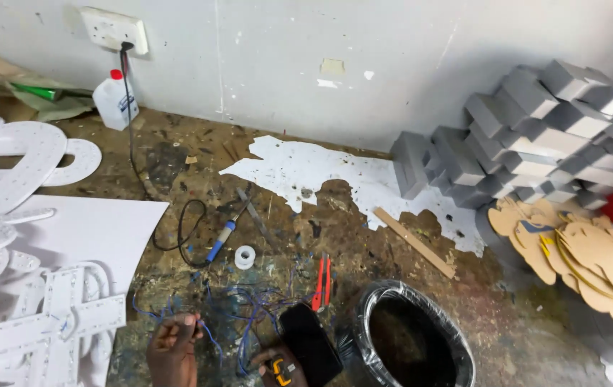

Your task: Stripping insulation from the ends of electrical wires using a wire stripper tool on a workbench.

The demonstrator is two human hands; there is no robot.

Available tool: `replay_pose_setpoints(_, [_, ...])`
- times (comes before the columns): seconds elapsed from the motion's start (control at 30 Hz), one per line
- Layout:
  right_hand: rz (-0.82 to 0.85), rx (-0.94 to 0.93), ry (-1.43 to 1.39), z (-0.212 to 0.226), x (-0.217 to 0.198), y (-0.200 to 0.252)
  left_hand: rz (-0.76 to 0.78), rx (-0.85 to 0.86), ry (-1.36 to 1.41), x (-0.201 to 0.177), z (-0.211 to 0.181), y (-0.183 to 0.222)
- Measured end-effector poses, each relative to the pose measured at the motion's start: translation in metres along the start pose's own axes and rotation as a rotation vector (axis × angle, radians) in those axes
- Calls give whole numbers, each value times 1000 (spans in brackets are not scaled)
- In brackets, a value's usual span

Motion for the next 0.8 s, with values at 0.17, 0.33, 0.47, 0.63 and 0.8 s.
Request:
replay_pose_setpoints(0.17, [-84, 40, 16, 34, 15, 24, 68, 42, 41, 5, -29, -5])
replay_pose_setpoints(0.33, [-123, -63, 82, 65, 22, 54, 211, 149, 135, 13, -73, 3])
replay_pose_setpoints(0.47, [-212, -184, 52, 82, 37, 47, 223, 129, 74, 9, -104, -22])
replay_pose_setpoints(0.63, [-204, -155, 19, 107, 44, 67, 281, 78, 42, -13, -113, -14])
replay_pose_setpoints(0.8, [-196, -187, -44, 141, 63, 55, 474, 79, -66, -10, -137, 12])
Point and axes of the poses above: each hand's wrist, its own y-axis away from the middle knuckle, its own x-axis out of the palm, z = x × y, the point moved 4 cm from there along -y, towards the middle knuckle, and after that the axes turned 11 degrees about x, right-handed, at the moved point
